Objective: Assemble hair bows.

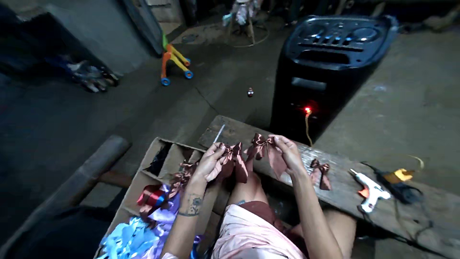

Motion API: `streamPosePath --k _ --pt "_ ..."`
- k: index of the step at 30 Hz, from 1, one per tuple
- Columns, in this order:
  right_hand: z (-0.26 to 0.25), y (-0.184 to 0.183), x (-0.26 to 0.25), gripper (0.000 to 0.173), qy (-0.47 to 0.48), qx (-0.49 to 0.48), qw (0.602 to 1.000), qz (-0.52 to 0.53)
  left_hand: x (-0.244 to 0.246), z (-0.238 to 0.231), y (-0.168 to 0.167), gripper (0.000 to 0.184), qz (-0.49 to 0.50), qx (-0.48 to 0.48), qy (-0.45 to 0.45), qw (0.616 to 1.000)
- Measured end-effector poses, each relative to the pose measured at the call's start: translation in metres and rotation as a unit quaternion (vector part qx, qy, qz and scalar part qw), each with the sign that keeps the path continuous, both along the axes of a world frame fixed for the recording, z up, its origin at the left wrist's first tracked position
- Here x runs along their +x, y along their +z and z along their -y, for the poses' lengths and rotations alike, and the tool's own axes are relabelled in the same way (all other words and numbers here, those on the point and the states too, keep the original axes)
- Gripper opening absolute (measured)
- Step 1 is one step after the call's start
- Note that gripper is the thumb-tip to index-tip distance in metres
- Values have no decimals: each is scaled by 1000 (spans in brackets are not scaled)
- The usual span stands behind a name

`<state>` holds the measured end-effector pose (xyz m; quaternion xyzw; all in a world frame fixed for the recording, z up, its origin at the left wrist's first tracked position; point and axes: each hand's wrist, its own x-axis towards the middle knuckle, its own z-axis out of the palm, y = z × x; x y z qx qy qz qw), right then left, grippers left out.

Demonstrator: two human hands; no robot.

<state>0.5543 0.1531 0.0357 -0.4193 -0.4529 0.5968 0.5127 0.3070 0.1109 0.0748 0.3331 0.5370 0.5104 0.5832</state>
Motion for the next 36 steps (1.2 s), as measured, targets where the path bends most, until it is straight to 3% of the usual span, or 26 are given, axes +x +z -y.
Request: streamPosePath --k 2,6,9,13,23,27,30,32,34,36 --pt "9 -11 37 28 -60 -19 998 23 23 -18 -13 13 -40 2 -17 999" --pt "30 -48 123 31 -199 -27 979 19 50 -61 -55 29 -163 -6 -55 985" --pt "44 -65 160 30 -280 -55 957 55 58 -92 -95 37 -204 1 -63 977" --pt "48 -72 157 26 -279 -134 943 124 57 -124 -124 40 -207 -17 -52 977" --pt "40 -91 157 26 -271 -173 933 161 52 -155 -116 35 -204 -80 -54 974" --pt "53 -89 157 32 -288 -123 898 310 78 -111 -90 63 -199 -42 24 979" --pt "54 -102 154 52 -291 -33 846 446 88 -31 -67 46 -252 93 29 963" --pt "51 -93 138 51 -300 41 808 505 84 6 -59 26 -267 179 -23 947" --pt "46 -77 111 47 -295 93 789 530 58 45 -31 17 -338 165 -62 925" --pt "41 -64 76 41 -254 162 789 536 17 78 -12 18 -453 122 -4 883"
